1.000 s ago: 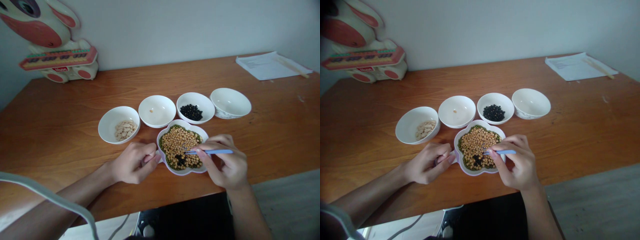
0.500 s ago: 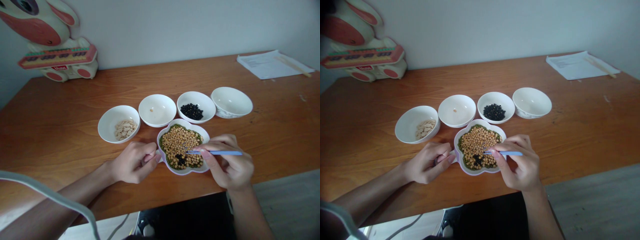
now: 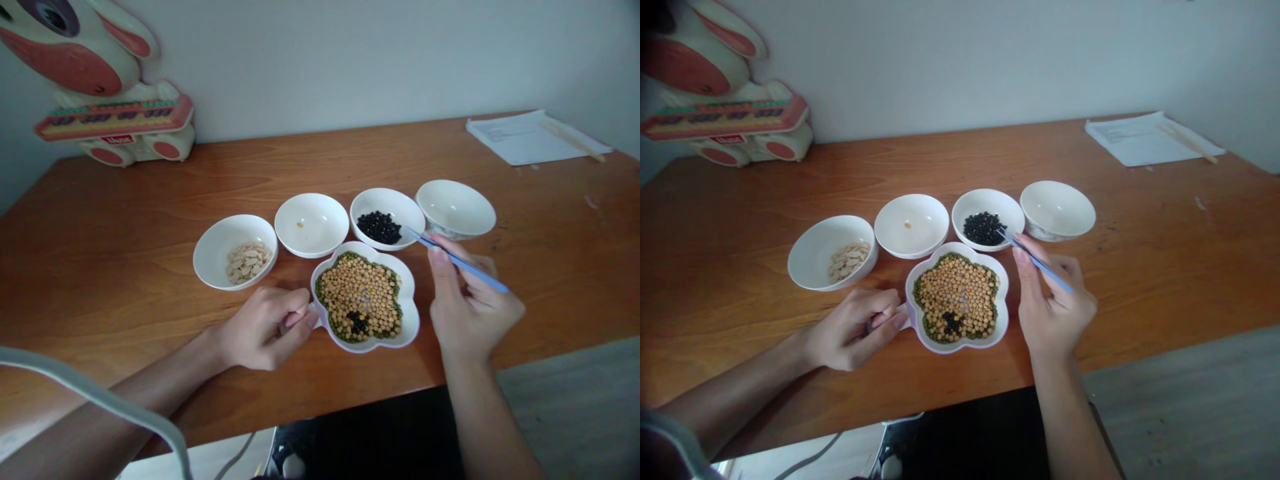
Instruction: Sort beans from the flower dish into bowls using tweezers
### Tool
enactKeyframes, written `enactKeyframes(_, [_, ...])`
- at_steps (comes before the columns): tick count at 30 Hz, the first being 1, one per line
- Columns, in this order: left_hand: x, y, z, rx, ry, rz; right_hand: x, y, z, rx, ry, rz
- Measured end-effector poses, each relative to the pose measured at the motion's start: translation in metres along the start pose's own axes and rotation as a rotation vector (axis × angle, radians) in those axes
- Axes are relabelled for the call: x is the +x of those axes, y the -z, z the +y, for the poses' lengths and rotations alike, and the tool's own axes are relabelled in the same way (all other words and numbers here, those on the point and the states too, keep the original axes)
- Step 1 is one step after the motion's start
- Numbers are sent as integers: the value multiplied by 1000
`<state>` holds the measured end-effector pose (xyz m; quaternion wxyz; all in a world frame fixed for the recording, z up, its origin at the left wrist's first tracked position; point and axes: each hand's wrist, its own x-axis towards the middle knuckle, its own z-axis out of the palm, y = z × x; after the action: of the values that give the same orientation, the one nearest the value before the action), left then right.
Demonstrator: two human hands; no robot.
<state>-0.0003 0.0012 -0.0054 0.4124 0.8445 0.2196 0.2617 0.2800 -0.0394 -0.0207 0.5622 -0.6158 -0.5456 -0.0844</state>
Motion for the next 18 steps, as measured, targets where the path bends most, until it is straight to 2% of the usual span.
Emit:
enactKeyframes(3, [0, 0, 1, -1, -6, 4, -5, 5, -2, 47, -25, 24])
enactKeyframes(6, [1, 0, 1, -7, -7, 6, -11, 15, -3, 144, -19, -34])
enactKeyframes(12, [0, 0, -1, 6, -11, 13, -9, 24, -9, 293, 247, -384])
enactKeyframes(14, [-1, 0, -2, 7, -10, 10, -7, 24, -11, 322, 274, -467])
enactKeyframes(18, [0, 0, -1, 0, -15, 9, -7, 23, -11, 352, 282, -543])
